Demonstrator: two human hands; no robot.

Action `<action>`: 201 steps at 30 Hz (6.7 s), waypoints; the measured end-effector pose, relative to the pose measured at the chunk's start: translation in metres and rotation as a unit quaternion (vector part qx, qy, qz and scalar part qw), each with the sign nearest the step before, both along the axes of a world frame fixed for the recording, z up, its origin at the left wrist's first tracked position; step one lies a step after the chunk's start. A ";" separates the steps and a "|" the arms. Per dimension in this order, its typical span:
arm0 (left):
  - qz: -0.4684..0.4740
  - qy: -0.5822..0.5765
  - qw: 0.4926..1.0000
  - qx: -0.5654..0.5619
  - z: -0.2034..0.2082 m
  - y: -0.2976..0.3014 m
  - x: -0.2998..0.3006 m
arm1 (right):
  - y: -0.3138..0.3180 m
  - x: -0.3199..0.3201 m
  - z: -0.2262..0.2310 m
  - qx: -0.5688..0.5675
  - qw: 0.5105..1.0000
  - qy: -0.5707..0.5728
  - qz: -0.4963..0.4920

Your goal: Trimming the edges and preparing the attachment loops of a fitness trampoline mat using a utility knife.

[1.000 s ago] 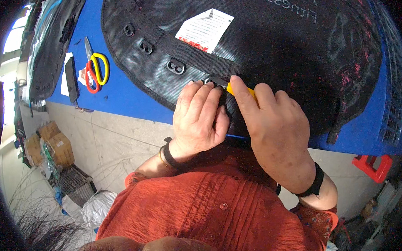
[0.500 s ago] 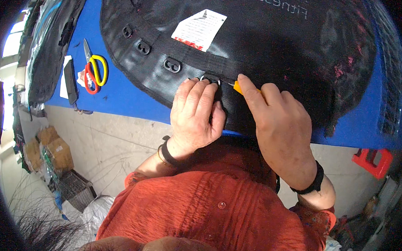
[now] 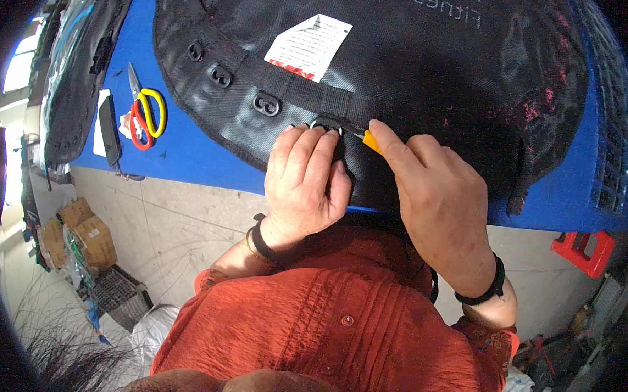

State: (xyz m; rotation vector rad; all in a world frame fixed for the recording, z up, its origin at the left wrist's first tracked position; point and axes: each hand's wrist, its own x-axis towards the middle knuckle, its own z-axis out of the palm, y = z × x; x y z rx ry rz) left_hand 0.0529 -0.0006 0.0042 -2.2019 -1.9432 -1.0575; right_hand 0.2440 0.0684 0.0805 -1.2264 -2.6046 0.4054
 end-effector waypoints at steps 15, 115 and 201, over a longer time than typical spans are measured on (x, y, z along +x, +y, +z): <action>-0.003 0.001 1.000 0.006 -0.001 0.000 0.000 | 0.014 -0.018 -0.004 0.067 0.995 -0.009 0.073; -0.066 -0.265 0.957 -0.102 0.100 0.071 0.000 | 0.118 -0.001 0.018 -0.002 0.912 0.406 0.056; -0.199 -0.575 0.750 -0.260 0.074 0.149 0.018 | 0.140 0.027 -0.031 -0.369 0.775 0.510 0.051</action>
